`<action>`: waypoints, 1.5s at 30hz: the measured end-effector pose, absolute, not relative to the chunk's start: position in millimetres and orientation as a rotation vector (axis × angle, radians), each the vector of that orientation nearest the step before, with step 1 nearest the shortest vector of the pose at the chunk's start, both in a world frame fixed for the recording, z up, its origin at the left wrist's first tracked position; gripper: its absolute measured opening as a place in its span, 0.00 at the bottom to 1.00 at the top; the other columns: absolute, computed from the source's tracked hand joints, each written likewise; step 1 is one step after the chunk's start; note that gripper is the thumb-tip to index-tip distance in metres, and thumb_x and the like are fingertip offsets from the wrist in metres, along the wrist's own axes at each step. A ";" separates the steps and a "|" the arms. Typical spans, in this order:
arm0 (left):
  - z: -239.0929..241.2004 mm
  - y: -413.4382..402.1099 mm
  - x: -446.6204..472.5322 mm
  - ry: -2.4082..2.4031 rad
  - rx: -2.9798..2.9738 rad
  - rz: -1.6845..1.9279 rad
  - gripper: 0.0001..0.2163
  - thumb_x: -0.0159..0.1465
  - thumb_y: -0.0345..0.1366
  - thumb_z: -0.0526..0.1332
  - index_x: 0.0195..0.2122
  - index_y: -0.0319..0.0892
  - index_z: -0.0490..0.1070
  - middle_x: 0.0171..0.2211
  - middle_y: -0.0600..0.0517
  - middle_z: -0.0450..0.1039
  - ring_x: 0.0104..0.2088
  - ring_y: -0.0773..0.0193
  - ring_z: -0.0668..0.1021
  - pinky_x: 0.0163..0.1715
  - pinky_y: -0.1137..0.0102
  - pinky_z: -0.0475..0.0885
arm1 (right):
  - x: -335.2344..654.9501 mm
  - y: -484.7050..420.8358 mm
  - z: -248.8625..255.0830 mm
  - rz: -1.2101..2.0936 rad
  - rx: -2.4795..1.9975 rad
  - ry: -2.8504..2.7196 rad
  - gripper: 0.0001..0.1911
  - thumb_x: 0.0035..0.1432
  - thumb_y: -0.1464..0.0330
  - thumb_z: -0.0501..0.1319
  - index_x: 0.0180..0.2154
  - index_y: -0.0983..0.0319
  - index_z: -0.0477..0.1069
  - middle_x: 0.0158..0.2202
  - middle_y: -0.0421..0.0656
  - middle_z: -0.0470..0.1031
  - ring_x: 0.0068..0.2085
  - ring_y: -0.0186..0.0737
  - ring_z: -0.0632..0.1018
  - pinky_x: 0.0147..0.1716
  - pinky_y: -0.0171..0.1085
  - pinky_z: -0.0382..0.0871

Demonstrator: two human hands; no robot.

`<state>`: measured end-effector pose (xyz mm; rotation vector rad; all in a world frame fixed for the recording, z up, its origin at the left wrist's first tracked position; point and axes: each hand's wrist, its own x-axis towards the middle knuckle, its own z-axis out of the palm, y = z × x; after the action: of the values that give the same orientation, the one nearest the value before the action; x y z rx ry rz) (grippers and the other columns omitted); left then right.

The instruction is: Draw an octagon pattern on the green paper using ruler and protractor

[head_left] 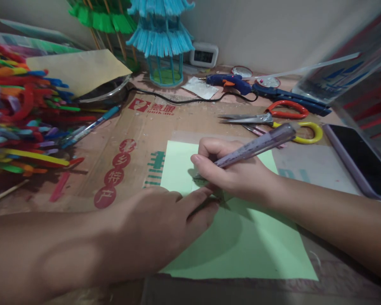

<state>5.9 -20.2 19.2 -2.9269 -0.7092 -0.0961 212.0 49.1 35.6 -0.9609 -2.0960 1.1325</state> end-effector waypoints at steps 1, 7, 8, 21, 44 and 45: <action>19.4 -20.4 5.6 -0.711 -2.925 -0.077 0.23 0.68 0.26 0.60 0.65 0.41 0.73 0.52 0.49 0.87 0.24 0.59 0.82 0.19 0.58 0.67 | 212.0 49.4 35.1 1.134 -0.959 -2.092 0.18 0.71 0.66 0.59 0.27 0.55 0.59 0.23 0.31 0.59 0.25 0.31 0.63 0.27 0.35 0.56; 18.6 -20.6 6.2 -0.701 -2.921 -0.081 0.24 0.68 0.24 0.57 0.64 0.41 0.72 0.52 0.49 0.87 0.25 0.59 0.83 0.19 0.58 0.68 | 213.0 49.9 34.6 1.139 -0.958 -2.076 0.18 0.72 0.65 0.59 0.27 0.56 0.59 0.23 0.31 0.59 0.26 0.32 0.64 0.28 0.36 0.56; 18.5 -20.8 6.4 -0.703 -2.924 -0.093 0.24 0.67 0.23 0.56 0.64 0.41 0.73 0.53 0.49 0.86 0.25 0.59 0.83 0.19 0.58 0.68 | 213.3 49.8 35.0 1.140 -0.962 -2.076 0.18 0.72 0.65 0.59 0.27 0.56 0.59 0.23 0.31 0.60 0.26 0.32 0.65 0.28 0.36 0.56; 16.7 -20.1 6.1 -0.712 -2.930 -0.159 0.25 0.65 0.22 0.55 0.63 0.40 0.73 0.52 0.49 0.87 0.24 0.58 0.82 0.19 0.58 0.66 | 211.8 49.3 35.7 1.179 -0.966 -2.078 0.18 0.71 0.65 0.59 0.27 0.56 0.59 0.23 0.31 0.59 0.26 0.31 0.64 0.27 0.35 0.56; 17.3 -22.0 1.0 -0.602 -2.955 -0.133 0.22 0.70 0.26 0.56 0.62 0.44 0.78 0.68 0.43 0.79 0.27 0.59 0.82 0.22 0.58 0.68 | 221.2 66.6 35.0 1.474 -1.094 -1.666 0.26 0.68 0.47 0.70 0.29 0.58 0.67 0.16 0.32 0.67 0.18 0.28 0.62 0.18 0.31 0.53; 16.2 -22.1 0.3 -0.643 -3.003 -0.117 0.21 0.71 0.27 0.57 0.63 0.46 0.78 0.69 0.45 0.78 0.31 0.59 0.83 0.25 0.58 0.69 | 222.7 68.7 36.5 1.452 -1.087 -1.662 0.27 0.68 0.45 0.71 0.30 0.58 0.68 0.17 0.32 0.68 0.18 0.28 0.63 0.18 0.31 0.52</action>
<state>0.3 -22.1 16.2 -3.0033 -0.6430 -0.1172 222.7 68.7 36.5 -1.0874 -1.6616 1.4515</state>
